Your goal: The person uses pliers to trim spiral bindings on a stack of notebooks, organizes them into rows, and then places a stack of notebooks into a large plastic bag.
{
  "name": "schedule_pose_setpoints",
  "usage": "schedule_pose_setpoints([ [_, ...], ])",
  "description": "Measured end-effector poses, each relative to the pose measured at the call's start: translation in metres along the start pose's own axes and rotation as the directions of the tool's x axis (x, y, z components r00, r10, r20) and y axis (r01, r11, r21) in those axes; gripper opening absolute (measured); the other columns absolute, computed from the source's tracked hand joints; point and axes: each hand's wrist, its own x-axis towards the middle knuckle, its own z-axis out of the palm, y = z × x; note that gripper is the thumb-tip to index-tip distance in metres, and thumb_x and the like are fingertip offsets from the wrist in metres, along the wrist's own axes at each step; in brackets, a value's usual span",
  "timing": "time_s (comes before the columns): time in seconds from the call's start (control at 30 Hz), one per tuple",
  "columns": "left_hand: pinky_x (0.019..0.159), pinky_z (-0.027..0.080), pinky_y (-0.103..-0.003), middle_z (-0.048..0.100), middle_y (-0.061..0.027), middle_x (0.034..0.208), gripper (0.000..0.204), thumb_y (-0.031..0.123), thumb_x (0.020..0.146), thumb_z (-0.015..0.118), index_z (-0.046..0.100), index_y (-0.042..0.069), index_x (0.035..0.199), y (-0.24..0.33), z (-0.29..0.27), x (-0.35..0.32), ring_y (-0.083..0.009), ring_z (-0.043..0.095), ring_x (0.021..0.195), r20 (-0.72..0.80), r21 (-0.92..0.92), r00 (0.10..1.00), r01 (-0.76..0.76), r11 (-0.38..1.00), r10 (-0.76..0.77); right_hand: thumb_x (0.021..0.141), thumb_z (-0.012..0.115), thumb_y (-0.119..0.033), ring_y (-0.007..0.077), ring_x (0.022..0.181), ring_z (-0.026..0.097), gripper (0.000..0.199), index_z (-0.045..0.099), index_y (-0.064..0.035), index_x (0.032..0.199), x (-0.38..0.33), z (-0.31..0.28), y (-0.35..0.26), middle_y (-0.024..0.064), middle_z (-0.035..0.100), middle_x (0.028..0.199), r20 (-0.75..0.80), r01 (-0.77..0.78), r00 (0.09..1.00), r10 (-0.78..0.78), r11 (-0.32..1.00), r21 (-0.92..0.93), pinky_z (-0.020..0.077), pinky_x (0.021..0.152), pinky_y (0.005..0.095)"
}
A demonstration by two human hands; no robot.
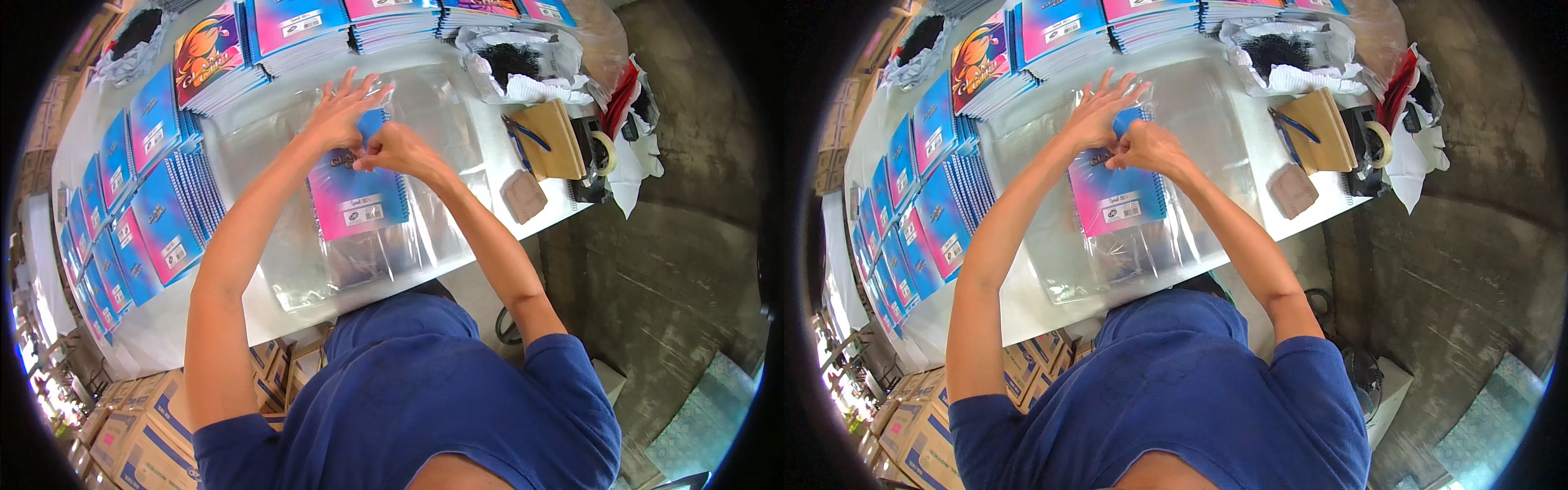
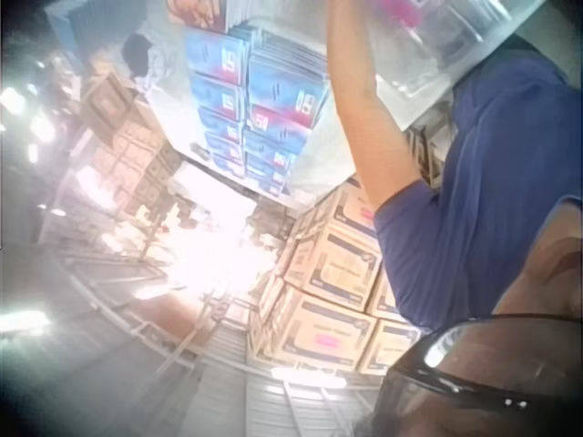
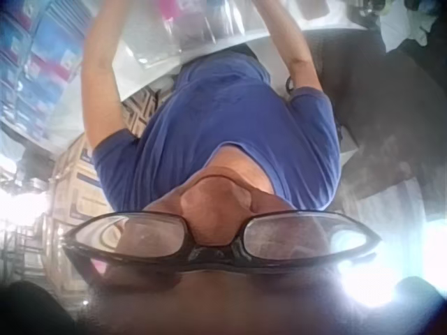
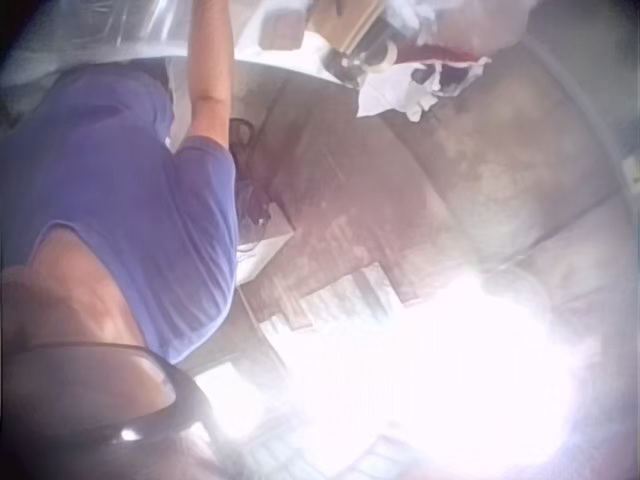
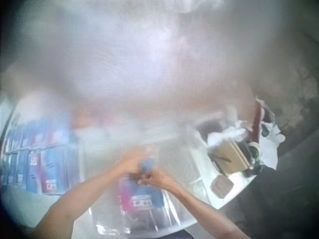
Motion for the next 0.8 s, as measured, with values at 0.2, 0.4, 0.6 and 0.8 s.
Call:
schedule_pose_setpoints([
  [0.2,0.114,0.014,-0.063,0.023,-0.0001,0.157,0.13,0.008,0.037,0.086,0.026,0.037,0.149,-0.007,0.004,0.0,-0.0312,0.009,0.147,0.018,-0.064,0.999,-0.028,0.998,0.03,0.07,0.079,-0.032,0.0299,0.075,0.068,0.026,0.072,-0.0088,0.079,0.016,0.011,-0.021,0.0104,0.07,0.079,-0.03,-0.155,0.987,0.158,0.883,-0.443,0.0518,0.065,0.0397],
  [0.4,0.114,0.016,-0.063,0.023,0.0004,0.157,0.131,0.013,0.036,0.089,0.026,0.036,0.149,-0.014,0.005,0.003,-0.0314,0.01,0.146,0.046,-0.06,0.997,-0.064,0.996,0.067,0.068,0.078,-0.05,0.0298,0.083,0.068,0.044,0.071,-0.0095,0.083,0.021,0.005,-0.014,0.0106,0.069,0.08,0.023,-0.106,0.987,0.16,0.749,-0.654,0.0517,0.069,0.0408],
  [0.6,0.111,0.015,-0.061,0.02,-0.0126,0.157,0.095,0.041,0.071,0.078,0.028,0.021,0.15,-0.038,0.01,-0.048,-0.0363,0.011,0.145,-0.564,-0.177,0.795,0.148,0.973,-0.224,0.067,0.074,-0.064,0.034,0.097,0.064,0.071,0.065,-0.0002,0.099,-0.004,-0.003,0.015,0.0185,0.066,0.097,-0.123,-0.247,0.969,0.214,0.815,-0.524,0.0494,0.078,0.0459],
  [0.8,0.111,0.012,-0.06,0.021,-0.0282,0.152,0.068,0.054,0.09,0.054,0.052,0.0,0.131,-0.047,0.083,-0.118,-0.0459,0.009,0.142,-0.098,-0.459,0.787,0.508,0.729,-0.61,0.073,0.074,-0.057,0.0397,0.121,0.048,0.094,0.04,0.0063,0.133,0.002,0.016,0.06,0.0285,0.049,0.124,-0.111,-0.143,0.985,0.133,0.986,-0.088,0.0423,0.099,0.0462],
])
